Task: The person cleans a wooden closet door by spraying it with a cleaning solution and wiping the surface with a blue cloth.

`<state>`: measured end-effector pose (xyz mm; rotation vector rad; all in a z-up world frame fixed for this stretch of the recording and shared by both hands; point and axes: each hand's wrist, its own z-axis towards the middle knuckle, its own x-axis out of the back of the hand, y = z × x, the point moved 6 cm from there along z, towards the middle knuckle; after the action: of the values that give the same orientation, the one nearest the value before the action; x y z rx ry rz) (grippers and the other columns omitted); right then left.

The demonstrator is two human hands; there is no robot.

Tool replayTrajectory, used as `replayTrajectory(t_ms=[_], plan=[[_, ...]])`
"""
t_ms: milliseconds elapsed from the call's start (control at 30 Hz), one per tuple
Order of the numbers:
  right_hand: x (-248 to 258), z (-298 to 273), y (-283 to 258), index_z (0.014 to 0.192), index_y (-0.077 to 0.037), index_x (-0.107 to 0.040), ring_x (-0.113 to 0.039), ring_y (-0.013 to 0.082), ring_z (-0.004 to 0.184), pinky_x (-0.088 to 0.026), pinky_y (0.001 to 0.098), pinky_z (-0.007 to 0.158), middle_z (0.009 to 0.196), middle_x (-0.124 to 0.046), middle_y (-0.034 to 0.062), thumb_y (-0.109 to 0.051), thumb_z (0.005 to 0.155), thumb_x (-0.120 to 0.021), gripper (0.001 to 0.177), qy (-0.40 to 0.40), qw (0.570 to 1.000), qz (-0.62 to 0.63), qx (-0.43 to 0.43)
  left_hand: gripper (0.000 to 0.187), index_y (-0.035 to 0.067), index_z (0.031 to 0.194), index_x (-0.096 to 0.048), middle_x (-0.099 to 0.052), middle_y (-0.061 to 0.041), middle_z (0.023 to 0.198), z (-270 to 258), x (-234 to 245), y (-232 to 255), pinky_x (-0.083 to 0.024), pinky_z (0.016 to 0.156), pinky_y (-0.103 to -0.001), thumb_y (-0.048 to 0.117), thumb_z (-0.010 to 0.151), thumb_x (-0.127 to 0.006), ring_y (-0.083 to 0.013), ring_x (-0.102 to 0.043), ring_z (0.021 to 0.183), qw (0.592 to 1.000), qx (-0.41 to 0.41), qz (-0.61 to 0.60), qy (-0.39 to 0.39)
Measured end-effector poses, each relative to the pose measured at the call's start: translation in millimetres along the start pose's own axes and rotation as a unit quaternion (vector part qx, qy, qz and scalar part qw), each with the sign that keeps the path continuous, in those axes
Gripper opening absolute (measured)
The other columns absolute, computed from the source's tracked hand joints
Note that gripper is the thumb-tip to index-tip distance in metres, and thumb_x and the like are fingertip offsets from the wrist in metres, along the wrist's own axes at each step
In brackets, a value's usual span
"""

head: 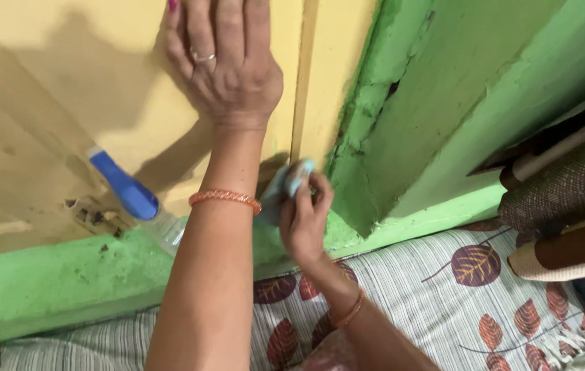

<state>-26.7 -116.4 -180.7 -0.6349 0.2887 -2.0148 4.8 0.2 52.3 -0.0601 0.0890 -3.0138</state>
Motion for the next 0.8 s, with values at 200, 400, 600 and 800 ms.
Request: replayTrajectory(t_ms=[200, 400, 600, 800], plan=[[-14, 22, 23, 0.132, 0.004, -0.051, -0.053, 0.0430, 0.132, -0.046, 0.0494, 0.111, 0.148, -0.047, 0.0249, -0.010, 0.092, -0.068, 0.047, -0.169, 0.949, -0.100, 0.247, 0.045, 0.016, 0.146, -0.060, -0.055, -0.004, 0.147, -8, -3, 3, -0.031, 0.123, -0.054, 0.005, 0.103, -0.052, -0.0289, -0.045, 0.143, 1.000, 0.018, -0.010, -0.021], [-10, 28, 31, 0.126, 0.010, -0.062, -0.051, 0.0479, 0.126, -0.045, 0.0527, 0.104, 0.142, -0.046, 0.0262, -0.017, 0.084, -0.066, 0.050, -0.213, 0.923, -0.029, 0.320, 0.038, 0.015, 0.136, -0.062, -0.055, -0.005, 0.133, -127, 87, 47, -0.045, 0.114, -0.055, 0.015, 0.098, -0.070, -0.0303, -0.053, 0.136, 0.977, 0.086, -0.151, -0.122], [-26, 18, 31, 0.125, 0.014, -0.064, -0.055, 0.0404, 0.122, -0.048, 0.0475, 0.104, 0.143, -0.047, 0.0246, -0.003, 0.086, -0.066, 0.043, -0.247, 0.892, -0.104, 0.365, 0.087, 0.002, 0.148, -0.036, -0.039, -0.024, 0.144, -223, 158, -63, -0.049, 0.112, -0.048, 0.022, 0.083, -0.089, -0.0369, -0.049, 0.129, 0.914, 0.388, -0.103, -0.059], [-90, 10, -43, 0.116, 0.014, -0.062, -0.056, 0.0390, 0.124, -0.049, 0.0484, 0.103, 0.137, -0.052, 0.0244, -0.009, 0.073, -0.067, 0.048, -0.235, 0.834, -0.049, 0.497, 0.104, 0.001, 0.150, -0.033, -0.049, -0.023, 0.140, -263, 128, -106, -0.045, 0.109, -0.052, 0.009, 0.064, -0.089, -0.0408, -0.053, 0.129, 0.837, 0.491, -0.141, -0.197]])
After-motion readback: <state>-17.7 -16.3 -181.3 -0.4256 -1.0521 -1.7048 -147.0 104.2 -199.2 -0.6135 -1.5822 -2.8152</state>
